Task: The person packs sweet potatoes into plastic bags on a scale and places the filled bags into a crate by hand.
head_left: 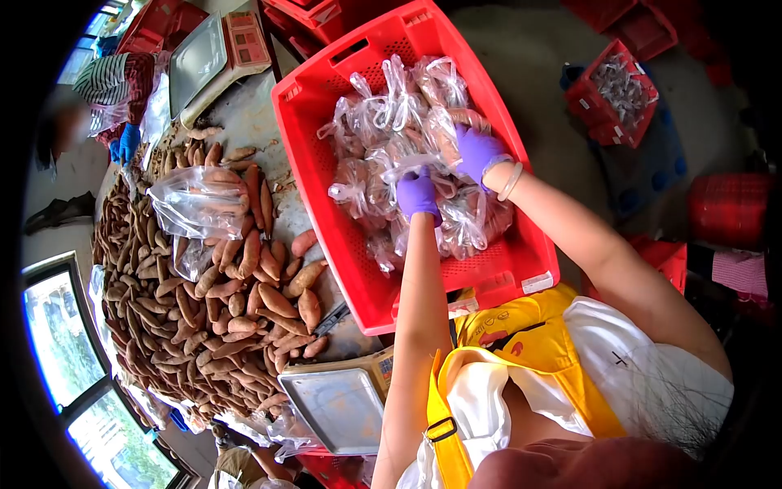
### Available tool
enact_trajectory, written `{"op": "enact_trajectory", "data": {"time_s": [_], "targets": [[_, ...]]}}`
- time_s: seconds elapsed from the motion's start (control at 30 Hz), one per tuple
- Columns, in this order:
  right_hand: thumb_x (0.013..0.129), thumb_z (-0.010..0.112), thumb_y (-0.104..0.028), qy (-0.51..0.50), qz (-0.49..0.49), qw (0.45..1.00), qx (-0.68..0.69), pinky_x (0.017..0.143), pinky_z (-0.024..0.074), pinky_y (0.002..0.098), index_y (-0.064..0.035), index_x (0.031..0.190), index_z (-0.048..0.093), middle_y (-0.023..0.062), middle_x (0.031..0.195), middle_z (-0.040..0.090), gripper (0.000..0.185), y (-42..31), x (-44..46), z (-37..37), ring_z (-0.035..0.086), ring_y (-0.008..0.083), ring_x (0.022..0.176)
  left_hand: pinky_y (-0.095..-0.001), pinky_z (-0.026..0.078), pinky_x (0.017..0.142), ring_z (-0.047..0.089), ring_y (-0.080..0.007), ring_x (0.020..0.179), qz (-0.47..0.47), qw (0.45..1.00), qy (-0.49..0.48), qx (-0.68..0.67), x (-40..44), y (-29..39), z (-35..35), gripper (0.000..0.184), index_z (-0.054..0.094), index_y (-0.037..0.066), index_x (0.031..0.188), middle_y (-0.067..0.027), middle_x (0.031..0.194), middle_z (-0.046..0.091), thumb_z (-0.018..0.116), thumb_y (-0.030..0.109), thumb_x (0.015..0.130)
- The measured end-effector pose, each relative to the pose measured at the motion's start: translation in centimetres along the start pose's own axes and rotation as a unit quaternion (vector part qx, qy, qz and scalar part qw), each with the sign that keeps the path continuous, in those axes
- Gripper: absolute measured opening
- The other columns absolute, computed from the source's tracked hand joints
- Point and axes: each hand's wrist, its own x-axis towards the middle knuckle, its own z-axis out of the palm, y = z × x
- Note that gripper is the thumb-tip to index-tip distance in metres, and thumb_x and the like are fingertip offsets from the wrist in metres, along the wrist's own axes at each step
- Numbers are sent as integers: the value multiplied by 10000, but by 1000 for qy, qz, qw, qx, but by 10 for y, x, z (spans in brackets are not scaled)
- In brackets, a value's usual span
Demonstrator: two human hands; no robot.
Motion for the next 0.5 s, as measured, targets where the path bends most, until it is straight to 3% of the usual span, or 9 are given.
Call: {"op": "enact_trajectory", "data": {"time_s": [0.03,0.13,0.2,0.27,0.3,0.33,0.4,0.43,0.5], "targets": [[839,616,-218,42,-92,995,27,658,549,475,-35,1045,602,221,889,686,276,21,19,33,678,388,752,-363,498,667,651,-256,687,11,995,70,-72,18,-34,21,319,671,-58,903,-169,786,697,699,256,855],[857,580,-180,138,-129,975,115,683,549,456,-27,983,649,220,864,681,210,2,-11,-32,675,384,787,-331,484,618,600,-180,645,-52,983,-22,-173,-11,12,-28,192,649,-41,881,-98,732,666,677,149,872],[859,564,-195,-10,7,951,308,787,543,432,-56,1021,671,221,989,669,239,19,-7,-37,654,372,937,-288,451,560,531,-114,608,-89,954,10,-286,-22,11,-22,131,620,-14,867,-48,689,609,657,110,889],[848,574,-162,162,-120,962,183,819,531,429,-44,1087,656,229,994,664,279,30,-5,-36,649,379,941,-285,442,551,521,-118,591,31,965,148,-215,-34,11,-21,163,616,3,861,-53,699,618,677,152,888],[823,613,-125,154,-143,959,188,833,530,411,-25,1153,628,241,1022,657,345,26,-15,-61,646,383,951,-287,451,566,518,-122,596,40,982,132,-127,-47,26,-28,184,617,14,868,-54,711,621,694,181,879],[823,613,-125,151,-141,960,188,833,530,411,-25,1153,628,241,1022,657,345,24,-21,-74,646,383,951,-288,486,643,586,-135,687,25,982,72,-174,-58,37,-26,227,634,0,934,-77,812,664,719,191,845],[800,653,-103,166,-136,933,288,853,524,392,10,1155,617,240,1056,652,375,22,-31,-94,641,384,974,-335,500,670,631,-199,706,101,992,66,-43,-67,61,-15,325,621,1,950,-90,802,664,752,265,814],[787,673,-109,171,-145,925,307,860,521,382,39,1147,608,233,1078,649,395,19,-35,-104,637,386,985,-368,513,731,664,-268,788,90,995,39,-28,-67,72,-9,432,602,2,1063,-133,900,678,757,305,795],[791,671,-114,191,-159,917,311,867,518,380,39,1157,605,235,1086,647,402,14,-41,-115,636,382,991,-397,520,770,662,-324,825,69,997,22,-41,-49,70,25,363,565,-10,1120,-165,948,669,658,212,849]]}}
